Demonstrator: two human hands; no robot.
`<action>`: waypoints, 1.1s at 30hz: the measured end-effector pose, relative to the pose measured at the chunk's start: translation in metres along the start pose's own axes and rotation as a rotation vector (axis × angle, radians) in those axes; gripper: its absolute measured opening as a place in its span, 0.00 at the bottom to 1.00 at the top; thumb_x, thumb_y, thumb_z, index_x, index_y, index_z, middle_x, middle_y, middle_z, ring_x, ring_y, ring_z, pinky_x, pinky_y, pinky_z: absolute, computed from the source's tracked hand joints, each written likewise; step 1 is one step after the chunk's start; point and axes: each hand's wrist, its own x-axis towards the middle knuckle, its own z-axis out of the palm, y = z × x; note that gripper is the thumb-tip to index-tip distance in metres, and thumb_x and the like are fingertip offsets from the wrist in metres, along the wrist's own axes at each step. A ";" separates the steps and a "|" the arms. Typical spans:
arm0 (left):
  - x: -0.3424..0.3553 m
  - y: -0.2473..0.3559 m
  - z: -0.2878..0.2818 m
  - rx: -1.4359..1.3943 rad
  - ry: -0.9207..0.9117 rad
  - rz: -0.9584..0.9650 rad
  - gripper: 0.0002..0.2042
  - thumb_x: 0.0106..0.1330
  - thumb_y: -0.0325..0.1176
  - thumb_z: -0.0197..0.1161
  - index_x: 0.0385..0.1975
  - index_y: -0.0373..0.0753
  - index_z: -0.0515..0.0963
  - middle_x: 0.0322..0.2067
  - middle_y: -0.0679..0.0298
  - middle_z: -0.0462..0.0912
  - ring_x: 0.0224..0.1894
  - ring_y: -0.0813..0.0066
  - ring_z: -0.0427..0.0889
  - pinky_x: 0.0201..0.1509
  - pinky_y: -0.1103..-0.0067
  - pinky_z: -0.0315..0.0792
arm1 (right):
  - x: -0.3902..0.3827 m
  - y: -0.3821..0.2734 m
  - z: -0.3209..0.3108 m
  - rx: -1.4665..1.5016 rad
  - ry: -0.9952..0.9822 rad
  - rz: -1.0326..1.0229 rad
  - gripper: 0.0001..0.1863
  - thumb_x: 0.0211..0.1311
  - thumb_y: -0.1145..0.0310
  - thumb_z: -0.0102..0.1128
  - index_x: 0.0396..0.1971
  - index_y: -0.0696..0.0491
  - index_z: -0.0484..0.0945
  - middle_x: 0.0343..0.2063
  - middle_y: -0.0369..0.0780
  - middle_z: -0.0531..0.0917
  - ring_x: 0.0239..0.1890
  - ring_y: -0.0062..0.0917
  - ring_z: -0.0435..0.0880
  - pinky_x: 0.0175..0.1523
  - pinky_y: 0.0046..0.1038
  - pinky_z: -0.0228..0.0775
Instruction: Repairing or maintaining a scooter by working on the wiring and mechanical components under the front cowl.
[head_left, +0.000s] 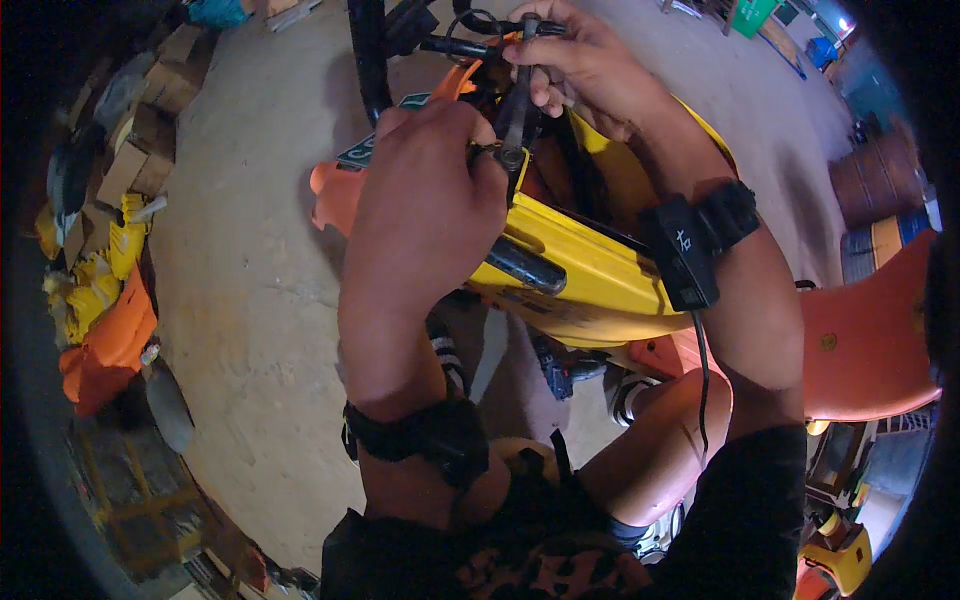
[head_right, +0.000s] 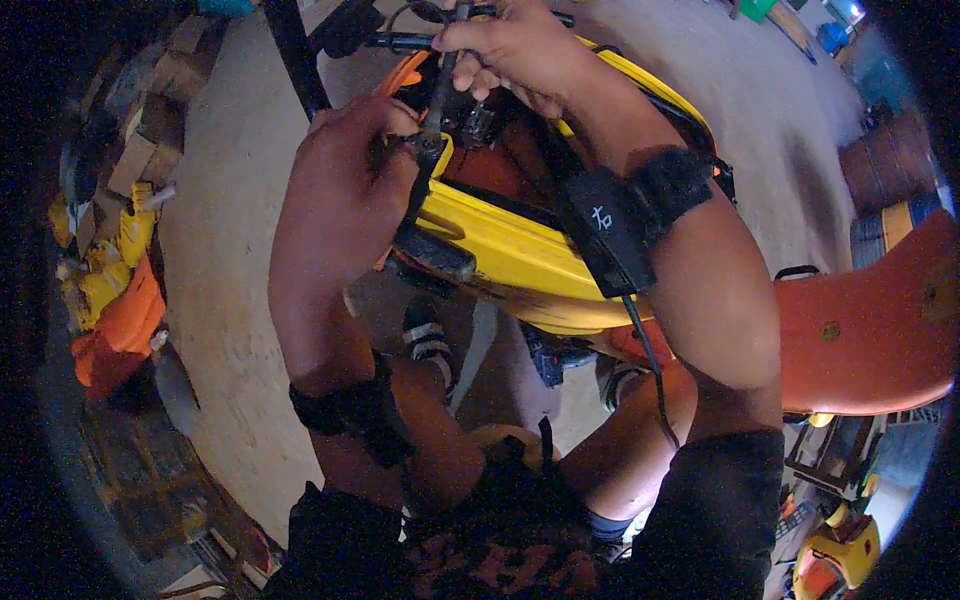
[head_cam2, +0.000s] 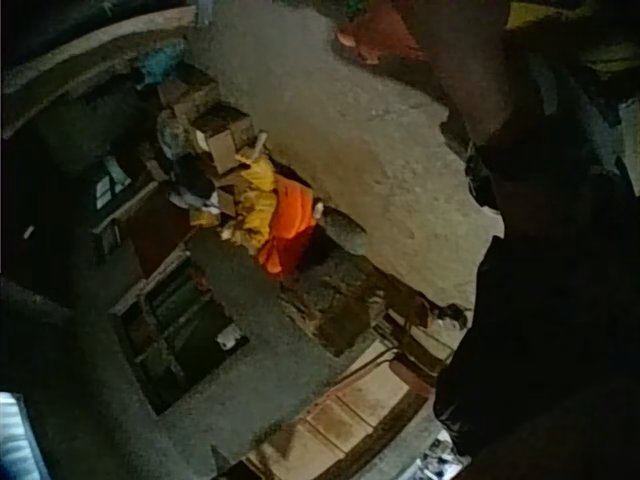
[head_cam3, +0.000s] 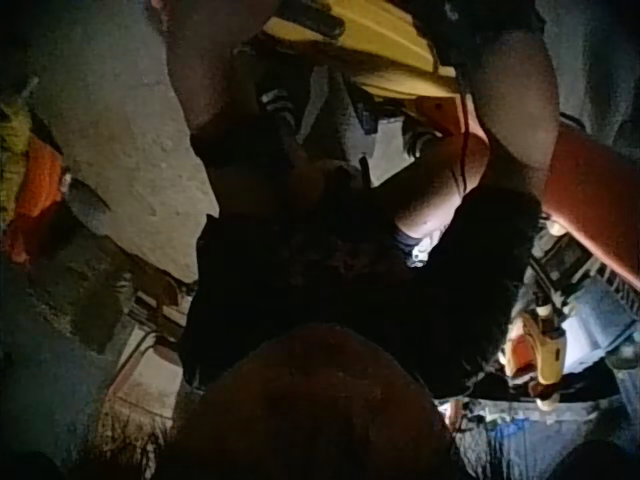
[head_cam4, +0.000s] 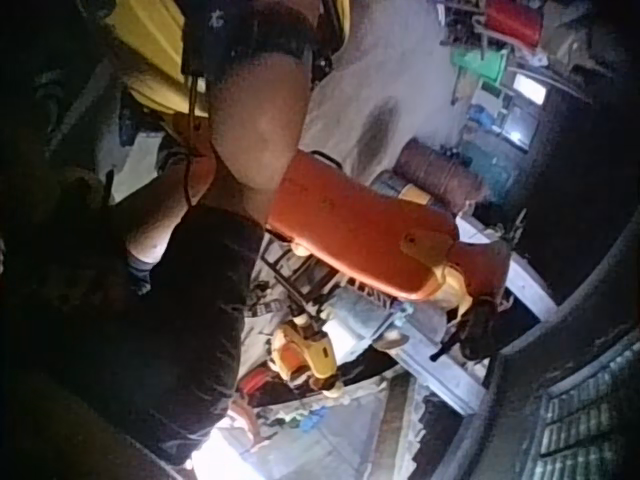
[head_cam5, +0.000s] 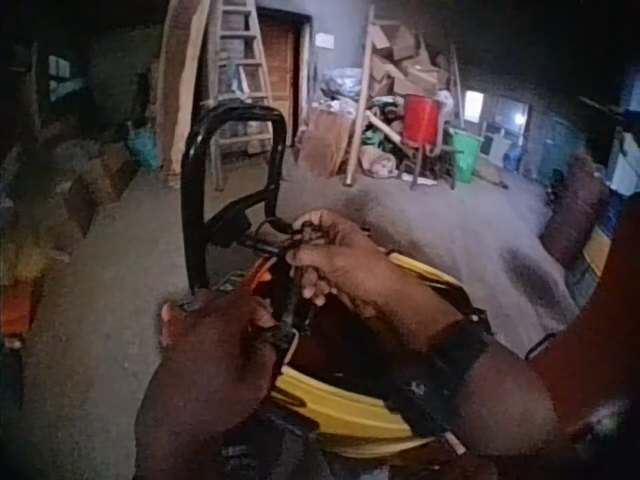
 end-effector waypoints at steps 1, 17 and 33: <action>0.000 -0.001 0.001 -0.006 -0.006 -0.002 0.05 0.51 0.25 0.56 0.27 0.34 0.73 0.30 0.51 0.77 0.37 0.49 0.73 0.46 0.63 0.65 | 0.000 0.001 -0.002 -0.008 0.011 0.000 0.18 0.54 0.77 0.57 0.45 0.53 0.65 0.23 0.36 0.76 0.16 0.19 0.76 0.18 0.17 0.70; -0.001 0.001 0.001 -0.001 -0.001 -0.019 0.05 0.52 0.26 0.56 0.28 0.34 0.72 0.30 0.51 0.76 0.37 0.50 0.72 0.46 0.63 0.65 | -0.001 -0.001 -0.005 -0.040 0.021 0.000 0.15 0.57 0.76 0.59 0.42 0.51 0.67 0.25 0.35 0.76 0.17 0.19 0.74 0.20 0.19 0.64; -0.001 0.000 0.001 -0.012 0.032 0.030 0.04 0.53 0.26 0.56 0.27 0.35 0.73 0.29 0.53 0.77 0.35 0.51 0.73 0.44 0.63 0.65 | -0.001 -0.006 -0.025 -0.178 -0.115 0.032 0.13 0.56 0.72 0.65 0.33 0.48 0.68 0.18 0.30 0.73 0.16 0.14 0.69 0.20 0.17 0.61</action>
